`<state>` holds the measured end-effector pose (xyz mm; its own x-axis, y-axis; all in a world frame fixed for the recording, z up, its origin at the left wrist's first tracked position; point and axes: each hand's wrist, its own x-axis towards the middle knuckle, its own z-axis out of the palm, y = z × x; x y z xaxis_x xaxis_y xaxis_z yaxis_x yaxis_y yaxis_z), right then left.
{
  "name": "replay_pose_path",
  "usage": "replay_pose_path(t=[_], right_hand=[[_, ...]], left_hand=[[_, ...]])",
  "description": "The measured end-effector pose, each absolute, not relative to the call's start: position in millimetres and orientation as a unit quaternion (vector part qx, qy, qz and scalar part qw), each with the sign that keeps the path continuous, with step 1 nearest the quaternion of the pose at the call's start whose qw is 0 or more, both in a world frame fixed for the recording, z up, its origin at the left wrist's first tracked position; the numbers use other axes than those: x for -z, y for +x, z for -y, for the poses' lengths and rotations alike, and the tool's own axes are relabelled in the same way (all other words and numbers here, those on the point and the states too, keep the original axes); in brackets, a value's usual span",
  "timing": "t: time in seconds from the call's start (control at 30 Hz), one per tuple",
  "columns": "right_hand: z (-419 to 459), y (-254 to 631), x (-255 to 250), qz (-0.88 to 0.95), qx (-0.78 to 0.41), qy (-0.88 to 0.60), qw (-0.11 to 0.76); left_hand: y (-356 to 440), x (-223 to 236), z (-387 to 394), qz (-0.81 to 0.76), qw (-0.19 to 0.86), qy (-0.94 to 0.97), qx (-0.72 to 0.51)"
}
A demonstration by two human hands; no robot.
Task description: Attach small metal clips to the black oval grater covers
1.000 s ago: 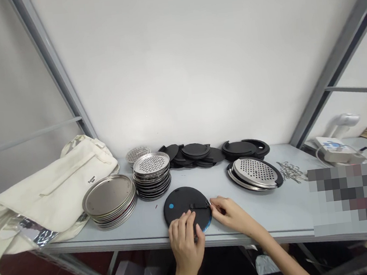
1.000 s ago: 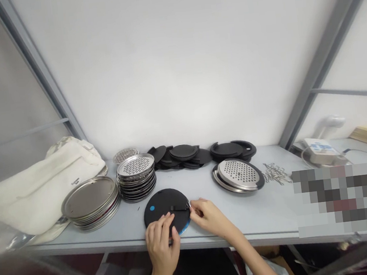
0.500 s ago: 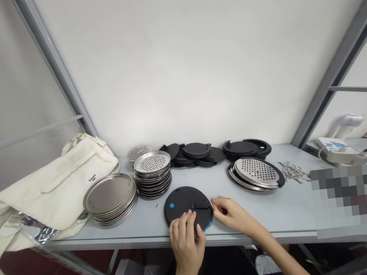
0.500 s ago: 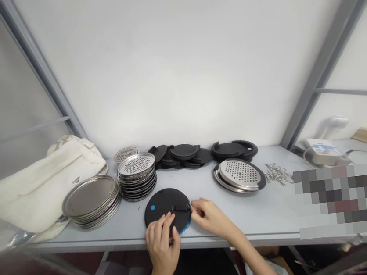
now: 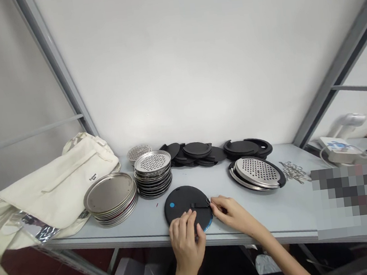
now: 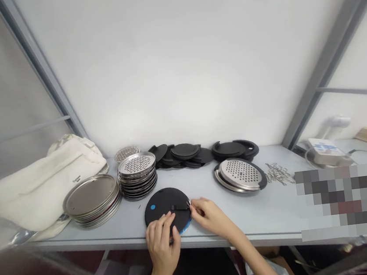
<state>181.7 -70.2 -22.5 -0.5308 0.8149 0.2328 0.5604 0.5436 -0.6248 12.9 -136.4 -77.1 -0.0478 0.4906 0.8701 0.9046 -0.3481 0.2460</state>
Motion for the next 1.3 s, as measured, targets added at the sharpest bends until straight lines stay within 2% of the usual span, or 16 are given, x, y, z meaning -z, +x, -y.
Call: replay_pose_path(t=[1.3], right_hand=[[68.8, 182.8, 27.1, 0.847, -0.25, -0.403, 0.242]], left_hand=[[11.5, 81.2, 136.5, 0.521, 0.186, -0.667, 0.499]])
